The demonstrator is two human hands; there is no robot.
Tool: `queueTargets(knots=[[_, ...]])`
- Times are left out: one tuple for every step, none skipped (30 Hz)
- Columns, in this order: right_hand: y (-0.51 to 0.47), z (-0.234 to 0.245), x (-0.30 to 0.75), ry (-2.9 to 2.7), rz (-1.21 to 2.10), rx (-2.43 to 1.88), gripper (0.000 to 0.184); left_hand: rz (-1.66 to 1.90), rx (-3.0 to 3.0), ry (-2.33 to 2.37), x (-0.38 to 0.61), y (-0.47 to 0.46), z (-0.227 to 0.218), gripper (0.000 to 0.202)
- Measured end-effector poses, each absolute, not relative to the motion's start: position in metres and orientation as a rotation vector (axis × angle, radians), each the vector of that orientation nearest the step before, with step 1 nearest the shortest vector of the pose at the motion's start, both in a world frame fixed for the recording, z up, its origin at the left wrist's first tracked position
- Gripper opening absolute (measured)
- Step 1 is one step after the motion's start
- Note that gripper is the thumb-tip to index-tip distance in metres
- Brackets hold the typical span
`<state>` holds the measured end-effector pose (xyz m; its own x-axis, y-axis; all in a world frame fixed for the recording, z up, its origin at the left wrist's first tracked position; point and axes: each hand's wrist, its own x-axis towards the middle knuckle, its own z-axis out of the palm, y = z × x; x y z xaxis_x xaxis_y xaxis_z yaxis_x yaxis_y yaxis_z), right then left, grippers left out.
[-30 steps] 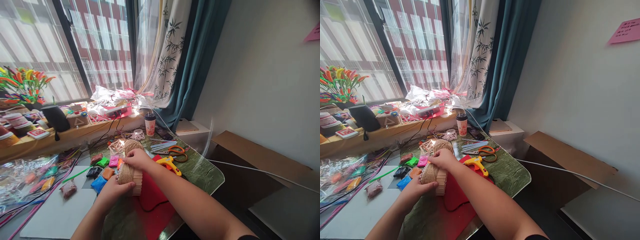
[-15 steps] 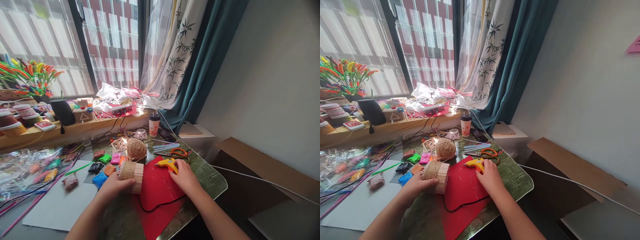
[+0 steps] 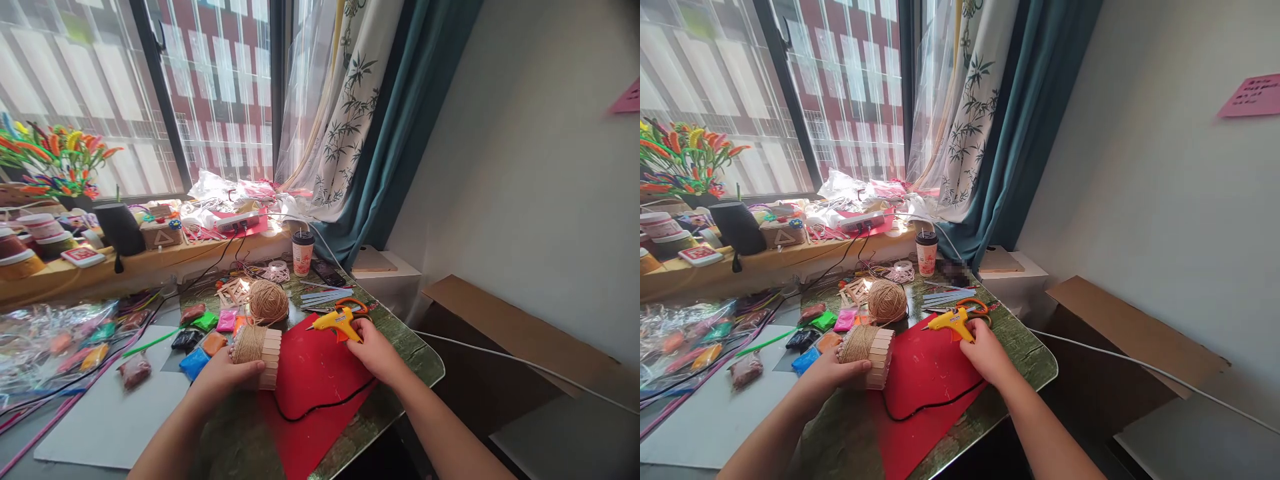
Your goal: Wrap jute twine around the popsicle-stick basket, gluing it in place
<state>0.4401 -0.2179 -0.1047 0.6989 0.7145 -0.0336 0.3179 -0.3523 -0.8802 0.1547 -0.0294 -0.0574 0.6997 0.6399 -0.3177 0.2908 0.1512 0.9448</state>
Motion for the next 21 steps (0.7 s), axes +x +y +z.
queueTargets(knots=[[-0.219, -0.1, 0.438, -0.759, 0.623, -1.84, 0.03, 0.293, 1.442, 0.83, 0.155, -0.029, -0.057, 0.056], [-0.22, -0.094, 0.435, -0.731, 0.72, -1.731, 0.035, 0.288, 1.446, 0.833, 0.155, -0.03, -0.056, 0.056], [-0.221, -0.087, 0.432, -0.717, 0.797, -1.633, 0.04, 0.284, 1.453, 0.833, 0.155, -0.03, -0.055, 0.055], [-0.222, -0.079, 0.428, -0.715, 0.838, -1.568, 0.044, 0.286, 1.46, 0.833, 0.155, -0.03, -0.055, 0.054], [-0.223, -0.071, 0.424, -0.715, 0.861, -1.541, 0.044, 0.29, 1.467, 0.829, 0.155, -0.031, -0.054, 0.053], [-0.224, -0.064, 0.42, -0.716, 0.875, -1.527, 0.041, 0.297, 1.472, 0.818, 0.155, -0.032, -0.054, 0.052], [-0.225, -0.057, 0.417, -0.722, 0.901, -1.524, 0.039, 0.309, 1.475, 0.803, 0.155, -0.032, -0.054, 0.051], [-0.225, -0.051, 0.413, -0.732, 0.923, -1.531, 0.039, 0.322, 1.477, 0.792, 0.155, -0.033, -0.054, 0.05], [-0.224, -0.046, 0.409, -0.747, 0.935, -1.536, 0.042, 0.335, 1.481, 0.781, 0.155, -0.033, -0.055, 0.05], [-0.223, -0.042, 0.406, -0.769, 0.944, -1.535, 0.046, 0.346, 1.488, 0.771, 0.155, -0.033, -0.055, 0.05], [-0.222, -0.039, 0.402, -0.791, 0.95, -1.531, 0.049, 0.354, 1.496, 0.766, 0.155, -0.033, -0.056, 0.05], [-0.221, -0.037, 0.399, -0.814, 0.965, -1.522, 0.05, 0.361, 1.505, 0.766, 0.156, -0.033, -0.056, 0.05], [-0.221, -0.035, 0.395, -0.841, 0.99, -1.506, 0.05, 0.363, 1.512, 0.769, 0.156, -0.033, -0.057, 0.05], [-0.221, -0.034, 0.391, -0.866, 1.02, -1.488, 0.049, 0.363, 1.517, 0.774, 0.156, -0.033, -0.057, 0.05], [-0.221, -0.034, 0.386, -0.886, 1.049, -1.47, 0.048, 0.36, 1.517, 0.783, 0.157, -0.034, -0.057, 0.049], [-0.222, -0.034, 0.381, -0.907, 1.073, -1.457, 0.046, 0.355, 1.516, 0.79, 0.157, -0.034, -0.057, 0.048], [-0.222, -0.035, 0.376, -0.927, 1.082, -1.454, 0.045, 0.351, 1.514, 0.789, 0.157, -0.034, -0.057, 0.047], [-0.223, -0.036, 0.371, -0.947, 1.076, -1.461, 0.042, 0.349, 1.511, 0.78, 0.157, -0.034, -0.057, 0.047], [-0.223, -0.037, 0.365, -0.967, 1.06, -1.477, 0.037, 0.348, 1.508, 0.764, 0.157, -0.034, -0.057, 0.047], [-0.224, -0.039, 0.36, -0.986, 1.035, -1.495, 0.032, 0.349, 1.504, 0.748, 0.157, -0.034, -0.057, 0.048], [-0.223, -0.04, 0.355, -1.006, 1.009, -1.506, 0.027, 0.347, 1.5, 0.737, 0.158, -0.035, -0.057, 0.048]])
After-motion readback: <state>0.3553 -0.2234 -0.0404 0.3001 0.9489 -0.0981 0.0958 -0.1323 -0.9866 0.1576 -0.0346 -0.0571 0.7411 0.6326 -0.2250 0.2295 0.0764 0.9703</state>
